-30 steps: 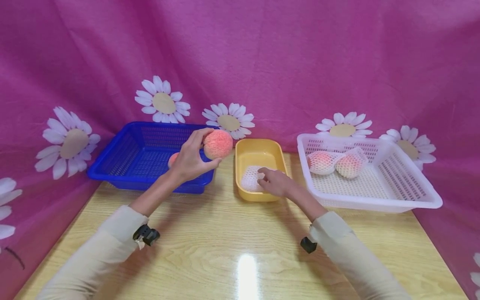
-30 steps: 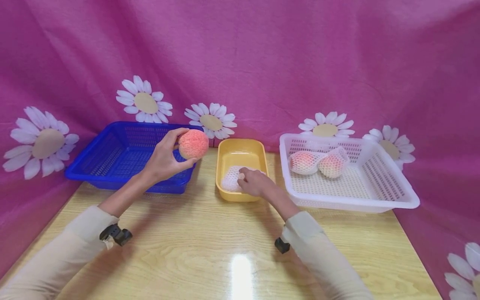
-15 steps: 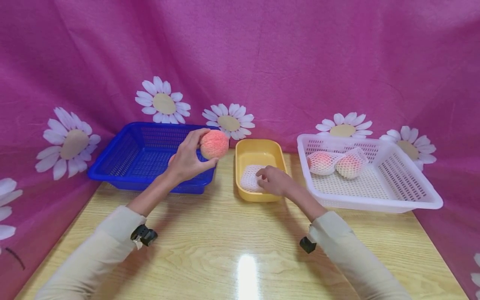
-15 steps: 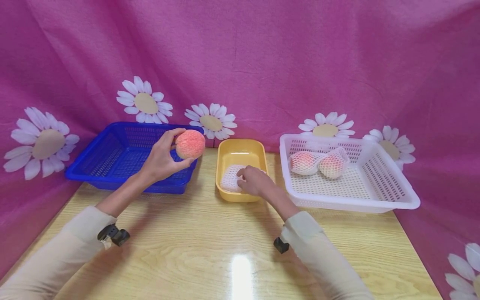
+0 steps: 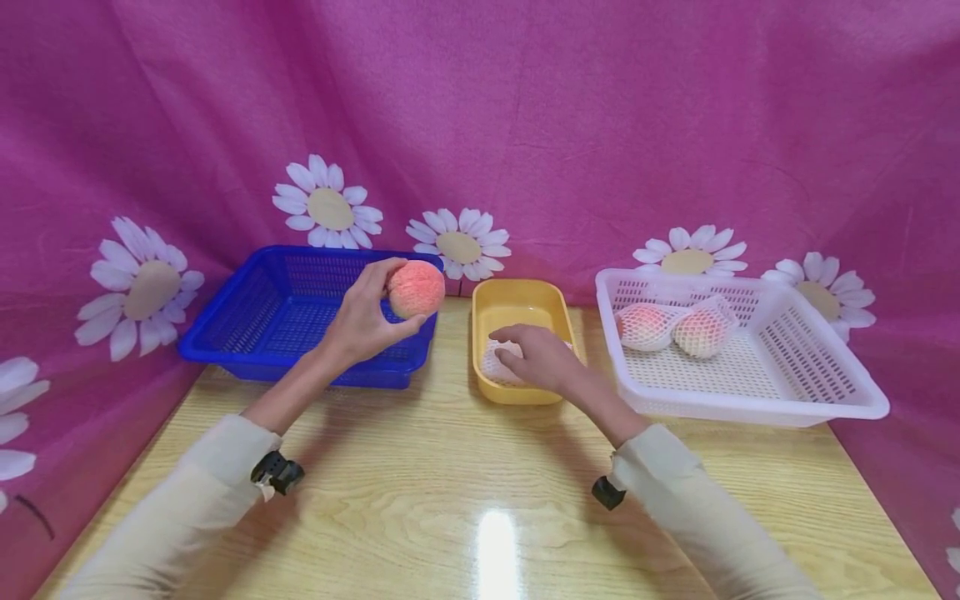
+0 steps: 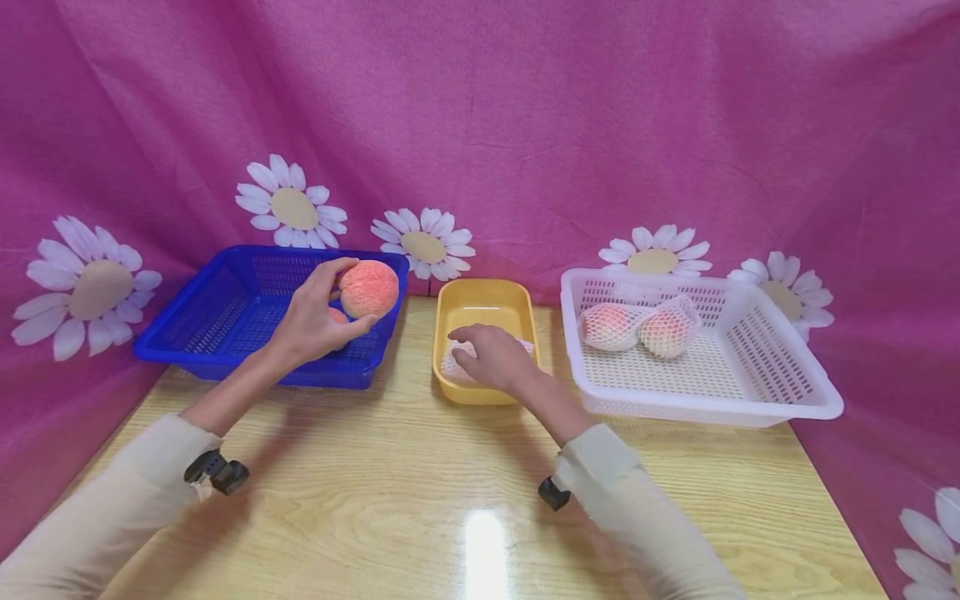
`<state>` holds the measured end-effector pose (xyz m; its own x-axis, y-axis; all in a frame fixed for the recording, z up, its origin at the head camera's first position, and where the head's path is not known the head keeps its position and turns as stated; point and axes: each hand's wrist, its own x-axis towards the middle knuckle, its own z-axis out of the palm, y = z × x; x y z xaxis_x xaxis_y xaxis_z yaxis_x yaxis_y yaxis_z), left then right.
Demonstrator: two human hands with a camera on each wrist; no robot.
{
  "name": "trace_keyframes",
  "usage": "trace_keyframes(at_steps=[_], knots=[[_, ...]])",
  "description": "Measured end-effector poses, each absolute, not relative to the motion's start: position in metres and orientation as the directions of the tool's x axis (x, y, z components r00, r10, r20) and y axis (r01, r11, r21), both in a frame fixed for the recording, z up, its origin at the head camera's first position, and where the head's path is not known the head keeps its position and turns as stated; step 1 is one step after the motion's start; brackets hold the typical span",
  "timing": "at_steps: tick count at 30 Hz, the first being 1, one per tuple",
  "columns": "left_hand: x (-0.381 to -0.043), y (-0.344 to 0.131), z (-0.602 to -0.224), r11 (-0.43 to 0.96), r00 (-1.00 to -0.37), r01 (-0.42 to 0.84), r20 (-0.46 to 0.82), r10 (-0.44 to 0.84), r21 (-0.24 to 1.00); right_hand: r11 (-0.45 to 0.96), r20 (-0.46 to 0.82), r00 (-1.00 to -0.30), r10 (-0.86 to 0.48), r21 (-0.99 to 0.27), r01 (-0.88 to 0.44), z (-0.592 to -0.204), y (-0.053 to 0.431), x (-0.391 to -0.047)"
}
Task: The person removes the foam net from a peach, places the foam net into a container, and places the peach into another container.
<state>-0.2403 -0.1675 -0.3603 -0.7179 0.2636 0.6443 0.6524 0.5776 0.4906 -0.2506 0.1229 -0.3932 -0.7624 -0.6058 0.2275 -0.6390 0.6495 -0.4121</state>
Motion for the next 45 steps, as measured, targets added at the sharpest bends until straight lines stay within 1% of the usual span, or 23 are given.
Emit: trace_keyframes(at_steps=[5,9,14,20,30,39,45], knots=[[-0.239,-0.175,-0.361,0.591,-0.737,0.628,0.63,0.244,0.506,0.615,0.224,-0.735,-0.64,-0.424,-0.665,-0.39,0.11,-0.246],[-0.238,-0.18,-0.362,0.595,-0.74,0.621,0.632,0.231,0.51,0.582,0.22,-0.705,-0.674,-0.429,-0.69,-0.388,0.101,-0.242],[-0.238,-0.187,-0.363,0.599,-0.729,0.627,0.647,0.224,0.499,0.555,0.221,-0.661,-0.717,-0.392,-0.733,-0.387,0.091,-0.238],[-0.238,-0.194,-0.366,0.601,-0.733,0.62,0.647,0.212,0.505,0.519,0.24,-0.612,-0.753,-0.354,-0.778,-0.385,0.08,-0.234],[-0.236,-0.202,-0.369,0.62,-0.752,0.593,0.628,0.2,0.513,0.494,0.248,-0.575,-0.78,-0.32,-0.808,-0.385,0.063,-0.231],[-0.234,-0.21,-0.372,0.664,-0.753,0.572,0.63,0.191,0.482,0.52,0.207,-0.589,-0.781,-0.307,-0.797,-0.387,0.044,-0.232],[-0.232,-0.216,-0.375,0.676,-0.763,0.556,0.619,0.185,0.483,0.486,0.218,-0.549,-0.807,-0.283,-0.827,-0.391,0.034,-0.234]])
